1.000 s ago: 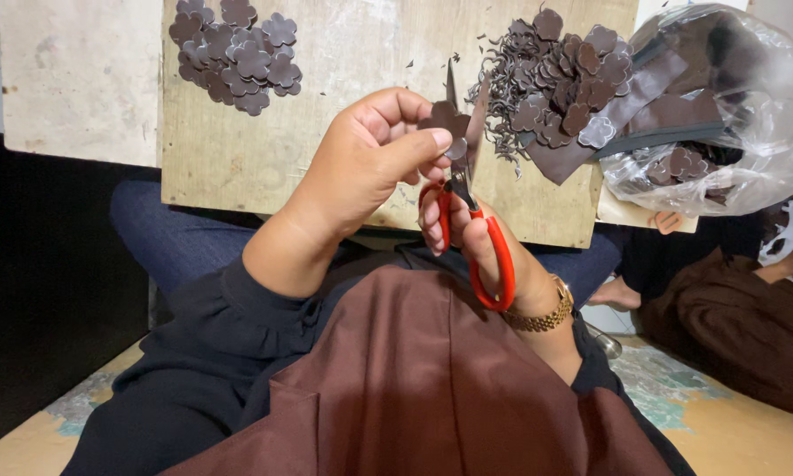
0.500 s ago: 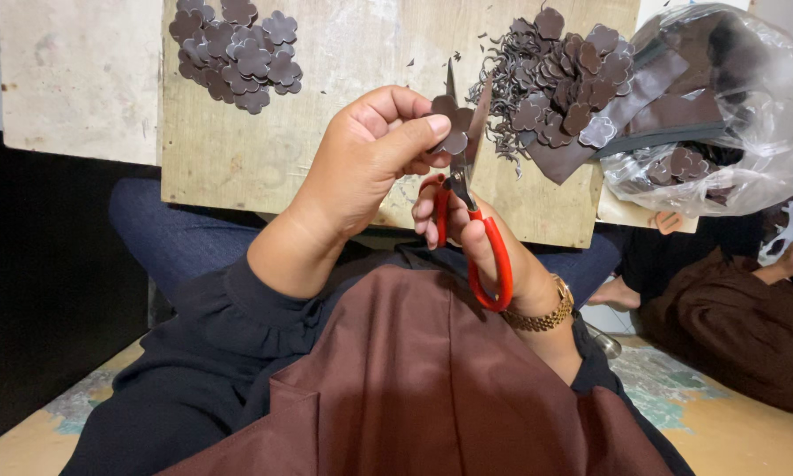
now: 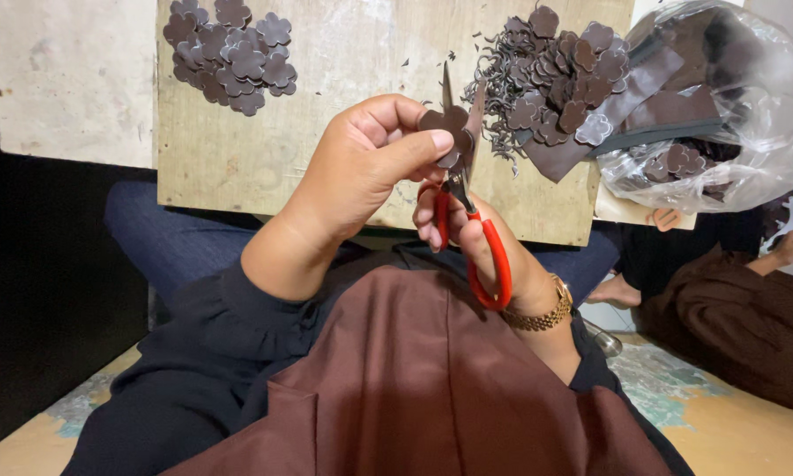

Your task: The person uses red-handled scissors to trim the edges of dark brown flower-shaped pieces of material. They hold each piece in the left hand and cut with the right hand, then place the finished pieces onto a wooden board.

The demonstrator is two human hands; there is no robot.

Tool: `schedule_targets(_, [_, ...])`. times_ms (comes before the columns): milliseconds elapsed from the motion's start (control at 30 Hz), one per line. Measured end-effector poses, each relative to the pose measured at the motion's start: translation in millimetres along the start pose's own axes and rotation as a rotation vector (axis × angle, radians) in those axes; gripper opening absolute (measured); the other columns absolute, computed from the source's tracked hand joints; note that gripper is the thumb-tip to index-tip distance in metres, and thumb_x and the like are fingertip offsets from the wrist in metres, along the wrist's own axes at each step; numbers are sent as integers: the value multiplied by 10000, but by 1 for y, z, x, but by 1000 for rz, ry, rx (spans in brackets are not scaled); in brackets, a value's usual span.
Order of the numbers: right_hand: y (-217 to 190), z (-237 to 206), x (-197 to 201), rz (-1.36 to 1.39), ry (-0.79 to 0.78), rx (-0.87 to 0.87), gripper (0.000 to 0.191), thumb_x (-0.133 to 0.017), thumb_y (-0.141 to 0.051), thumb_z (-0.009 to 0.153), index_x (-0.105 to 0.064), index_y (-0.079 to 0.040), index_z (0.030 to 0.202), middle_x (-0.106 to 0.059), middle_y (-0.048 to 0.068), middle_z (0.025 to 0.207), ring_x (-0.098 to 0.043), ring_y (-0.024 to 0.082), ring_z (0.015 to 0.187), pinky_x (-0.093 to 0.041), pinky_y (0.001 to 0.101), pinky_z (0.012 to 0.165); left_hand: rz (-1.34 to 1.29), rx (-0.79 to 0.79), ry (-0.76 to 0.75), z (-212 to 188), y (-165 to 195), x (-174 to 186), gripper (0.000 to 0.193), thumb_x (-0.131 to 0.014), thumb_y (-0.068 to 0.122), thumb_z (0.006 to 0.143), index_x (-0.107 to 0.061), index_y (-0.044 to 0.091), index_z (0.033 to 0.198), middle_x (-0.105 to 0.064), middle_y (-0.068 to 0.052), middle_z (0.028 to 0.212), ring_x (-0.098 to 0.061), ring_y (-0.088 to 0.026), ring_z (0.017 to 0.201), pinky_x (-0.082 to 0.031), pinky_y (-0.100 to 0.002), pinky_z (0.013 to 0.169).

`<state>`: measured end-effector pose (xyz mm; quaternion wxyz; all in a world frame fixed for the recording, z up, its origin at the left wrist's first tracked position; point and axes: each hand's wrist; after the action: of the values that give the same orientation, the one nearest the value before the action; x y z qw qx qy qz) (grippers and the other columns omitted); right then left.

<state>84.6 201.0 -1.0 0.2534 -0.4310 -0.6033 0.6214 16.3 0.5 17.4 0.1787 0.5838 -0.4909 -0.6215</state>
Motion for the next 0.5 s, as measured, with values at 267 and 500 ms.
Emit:
schedule_targets(267, [3,2,-1,26,34,-6,689,-478,-683,1081,-531,-3,1180,-464,10,905,-409,105,801,-389,242,766,74,-186,-4,3,-6,6,101,-711,50,998,-652,9,1068,-713,-32,970,-667,-70,870,-573,-243,812])
schedule_targets(500, [-1,8,-9,-16,62,39,746,-480,-702,1016,-483,-14,1305,-495,16,1052,-459,117,891,-429,248,803,111,-159,35,0,-9,2,105,-724,34,975,-649,3,1042,-696,-17,914,-635,-53,795,-537,-217,723])
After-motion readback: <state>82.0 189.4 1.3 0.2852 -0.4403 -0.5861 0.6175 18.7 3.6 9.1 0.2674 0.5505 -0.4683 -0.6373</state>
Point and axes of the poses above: each hand's wrist, its own z-axis towards the middle knuckle, its own x-axis out of the back of the hand, y = z × x
